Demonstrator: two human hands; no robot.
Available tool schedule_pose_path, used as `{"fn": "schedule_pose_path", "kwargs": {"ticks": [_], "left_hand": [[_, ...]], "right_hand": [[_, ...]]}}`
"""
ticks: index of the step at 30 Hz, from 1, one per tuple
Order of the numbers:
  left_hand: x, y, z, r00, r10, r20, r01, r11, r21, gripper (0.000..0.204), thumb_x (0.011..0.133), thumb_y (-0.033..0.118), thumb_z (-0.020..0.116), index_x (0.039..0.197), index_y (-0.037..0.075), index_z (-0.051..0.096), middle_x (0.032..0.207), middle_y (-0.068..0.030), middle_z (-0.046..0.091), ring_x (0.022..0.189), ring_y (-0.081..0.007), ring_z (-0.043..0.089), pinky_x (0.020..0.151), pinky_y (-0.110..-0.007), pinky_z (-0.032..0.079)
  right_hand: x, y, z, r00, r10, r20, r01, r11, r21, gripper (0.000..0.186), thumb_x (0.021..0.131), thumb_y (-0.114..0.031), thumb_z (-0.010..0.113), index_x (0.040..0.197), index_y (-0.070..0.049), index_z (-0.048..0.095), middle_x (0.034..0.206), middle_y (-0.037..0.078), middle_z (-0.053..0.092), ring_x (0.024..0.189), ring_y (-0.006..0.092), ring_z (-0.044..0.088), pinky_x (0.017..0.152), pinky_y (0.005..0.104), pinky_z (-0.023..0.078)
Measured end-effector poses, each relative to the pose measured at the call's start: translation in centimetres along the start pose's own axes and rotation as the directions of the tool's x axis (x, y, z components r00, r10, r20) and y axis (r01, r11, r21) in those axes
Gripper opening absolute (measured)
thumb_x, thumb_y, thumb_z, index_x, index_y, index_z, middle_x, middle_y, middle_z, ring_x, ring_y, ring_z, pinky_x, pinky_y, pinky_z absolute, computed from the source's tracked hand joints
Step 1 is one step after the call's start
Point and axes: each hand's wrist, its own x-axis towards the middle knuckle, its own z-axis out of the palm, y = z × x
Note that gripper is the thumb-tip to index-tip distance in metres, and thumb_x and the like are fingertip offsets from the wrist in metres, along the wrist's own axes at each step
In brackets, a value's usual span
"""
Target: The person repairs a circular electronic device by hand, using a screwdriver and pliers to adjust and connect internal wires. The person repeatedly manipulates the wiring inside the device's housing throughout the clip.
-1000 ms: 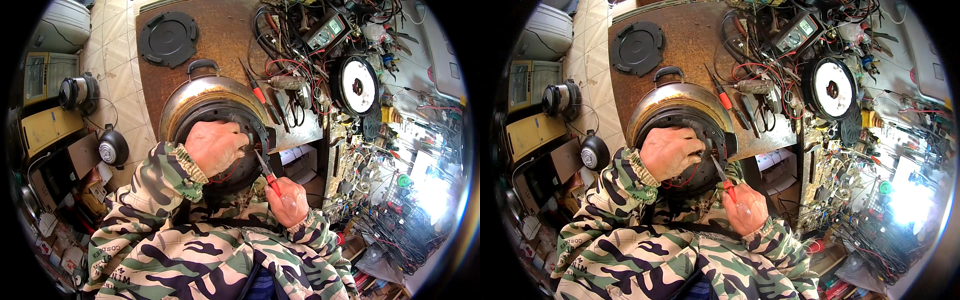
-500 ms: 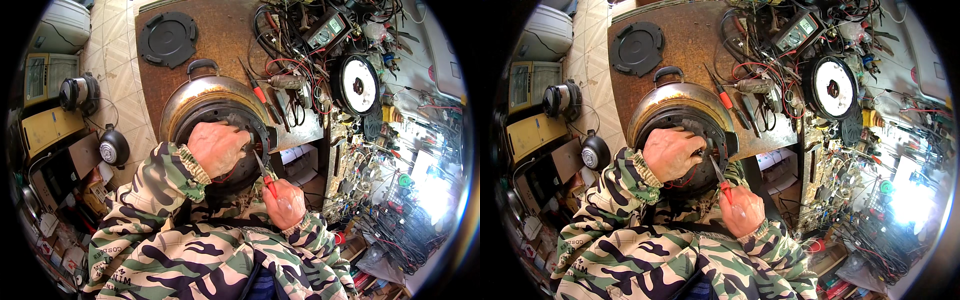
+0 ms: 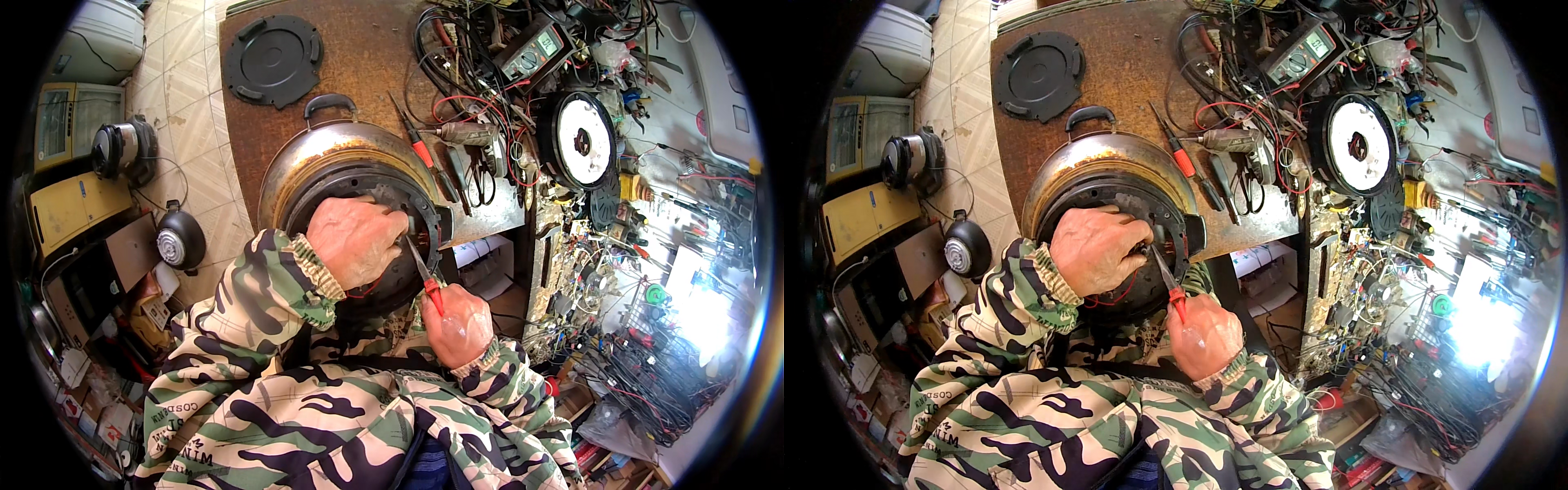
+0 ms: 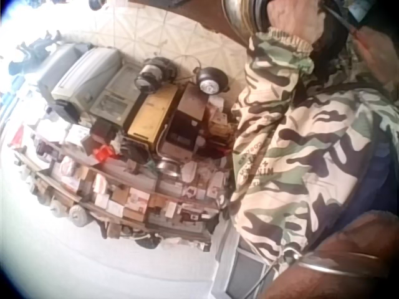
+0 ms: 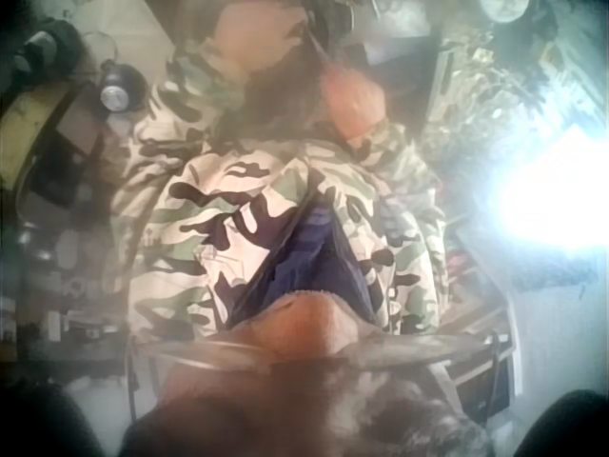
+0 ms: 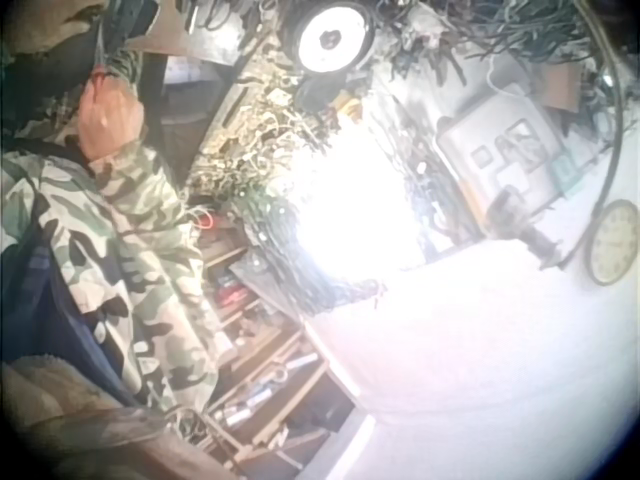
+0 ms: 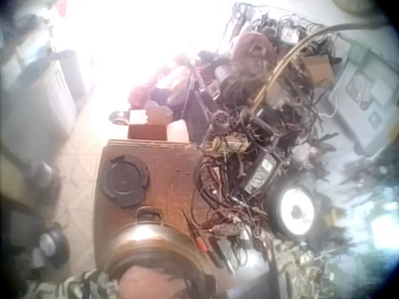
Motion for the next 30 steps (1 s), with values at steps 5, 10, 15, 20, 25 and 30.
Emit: {"fn": "schedule_pose_path", "kwargs": {"ticks": [5,10,15,20,25,30], "left_hand": [[-0.1,-0.2,0.1,1.0,-0.003,-0.007,0.003,1.0,-0.027,0.028,0.084,0.026,0.086,0.104,0.011,0.074,0.093,-0.0068,0.076,0.096,-0.0311,0.074,0.08,-0.045,0.059],[-0.1,-0.3,0.1,1.0,-0.002,0.004,0.002,0.999,-0.035,0.027,0.084,0.026,0.085,0.104,0.011,0.074,0.093,-0.0071,0.076,0.097,-0.0311,0.074,0.08,-0.046,0.059],[0.1,-0.5,0.3,1.0,0.005,0.013,-0.005,0.999,-0.043,0.027,0.084,0.025,0.084,0.104,0.011,0.073,0.094,-0.0073,0.076,0.099,-0.0314,0.073,0.081,-0.046,0.058],[-0.1,-0.7,0.4,0.999,-0.008,0.039,0.01,0.999,-0.047,0.028,0.084,0.024,0.083,0.106,0.01,0.073,0.095,-0.008,0.076,0.1,-0.0322,0.073,0.083,-0.047,0.058],[0.1,-0.8,0.4,0.998,0.002,0.059,0.0,0.999,-0.036,0.029,0.084,0.025,0.083,0.107,0.01,0.073,0.098,-0.0088,0.076,0.102,-0.0327,0.073,0.084,-0.047,0.058],[0.2,-0.7,0.4,0.998,-0.005,0.066,0.007,1.0,-0.027,0.029,0.085,0.025,0.083,0.107,0.01,0.073,0.098,-0.0085,0.076,0.101,-0.0324,0.073,0.084,-0.047,0.058]], "right_hand": [[-0.2,0.6,1.2,0.998,0.009,-0.063,-0.01,1.0,-0.023,0.02,0.102,-0.017,0.066,0.088,-0.003,0.067,0.081,0.022,0.065,0.075,0.0483,0.065,0.067,0.056,0.05],[0.1,0.1,0.3,0.999,0.044,-0.011,-0.044,0.997,0.056,0.024,0.1,-0.021,0.069,0.088,-0.001,0.071,0.085,0.024,0.069,0.077,0.0485,0.068,0.069,0.0564,0.054],[-0.1,-0.1,0.4,0.997,0.077,-0.032,-0.077,0.997,-0.006,0.023,0.1,-0.022,0.07,0.089,-0.001,0.073,0.088,0.023,0.07,0.077,0.0469,0.07,0.069,0.0547,0.056],[-0.2,-0.9,0.5,0.998,0.022,-0.065,-0.029,0.994,-0.106,0.017,0.101,-0.015,0.067,0.09,-0.001,0.067,0.086,0.023,0.065,0.076,0.0475,0.067,0.065,0.0547,0.054],[-0.2,-1.4,0.0,0.996,-0.012,-0.091,-0.002,0.989,-0.15,0.015,0.098,-0.011,0.069,0.09,0.001,0.066,0.086,0.023,0.064,0.074,0.0465,0.067,0.063,0.0528,0.055],[-0.3,-1.2,0.1,0.997,-0.018,-0.071,0.005,0.986,-0.169,0.015,0.097,-0.011,0.069,0.09,0.002,0.066,0.086,0.023,0.063,0.073,0.0458,0.067,0.062,0.0522,0.055]]}}
